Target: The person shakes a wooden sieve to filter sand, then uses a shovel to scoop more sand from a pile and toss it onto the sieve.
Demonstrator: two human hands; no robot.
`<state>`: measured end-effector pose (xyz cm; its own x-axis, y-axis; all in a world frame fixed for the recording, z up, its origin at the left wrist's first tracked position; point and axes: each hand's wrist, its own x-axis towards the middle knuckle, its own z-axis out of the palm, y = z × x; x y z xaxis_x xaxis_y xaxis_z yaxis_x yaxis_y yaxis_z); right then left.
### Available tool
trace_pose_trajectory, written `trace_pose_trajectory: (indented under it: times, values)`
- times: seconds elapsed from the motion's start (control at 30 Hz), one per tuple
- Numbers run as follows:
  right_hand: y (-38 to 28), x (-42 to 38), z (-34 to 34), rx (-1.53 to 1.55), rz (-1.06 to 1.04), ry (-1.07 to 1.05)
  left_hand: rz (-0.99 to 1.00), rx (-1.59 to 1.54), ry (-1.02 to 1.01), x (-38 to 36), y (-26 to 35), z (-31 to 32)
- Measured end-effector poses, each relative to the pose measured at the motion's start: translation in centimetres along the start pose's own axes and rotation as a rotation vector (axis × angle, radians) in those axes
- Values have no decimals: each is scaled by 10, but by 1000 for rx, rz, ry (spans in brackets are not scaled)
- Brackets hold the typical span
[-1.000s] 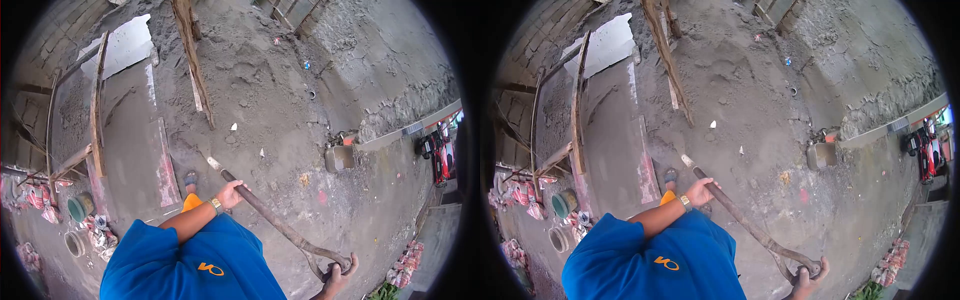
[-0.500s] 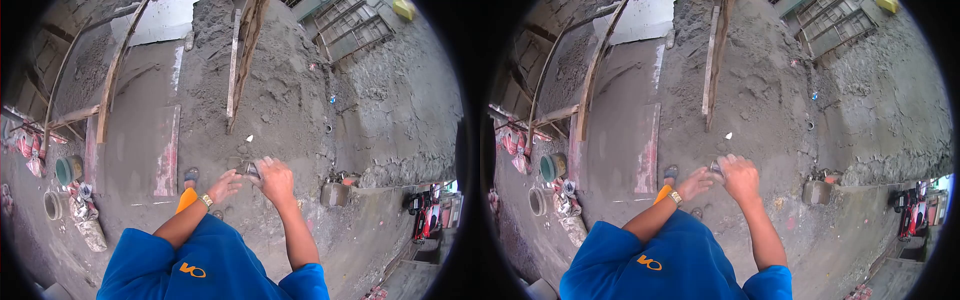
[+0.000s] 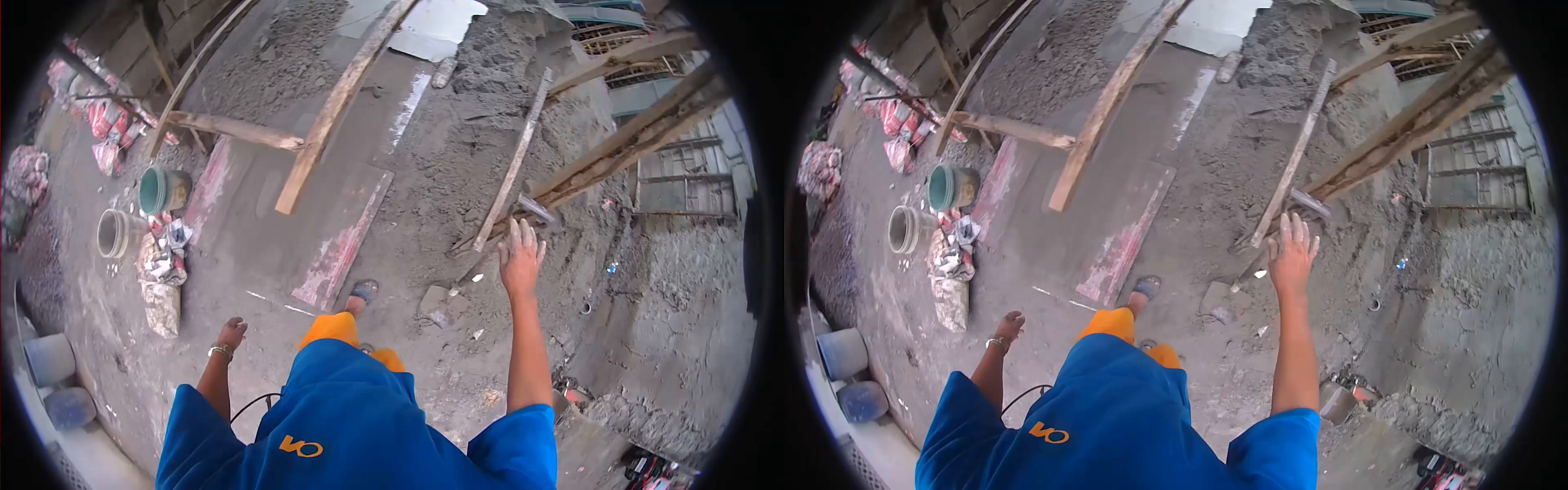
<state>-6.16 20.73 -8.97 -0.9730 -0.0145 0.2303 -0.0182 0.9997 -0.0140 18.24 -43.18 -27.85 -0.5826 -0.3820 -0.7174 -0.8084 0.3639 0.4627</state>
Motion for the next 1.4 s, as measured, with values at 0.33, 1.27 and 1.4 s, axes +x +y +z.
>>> trace_pose_trajectory:
  times: [0.33, 1.27, 1.4]
  values:
    - [-104, -289, 197, 762, 170, -1100, -62, -148, -234, -125, -132, 62]
    - [-491, -232, 80, 708, -12, -747, -73, -142, -30, 5, -307, -221]
    - [-520, -193, 81, 615, -63, -677, -15, -227, -64, 37, -257, -226]
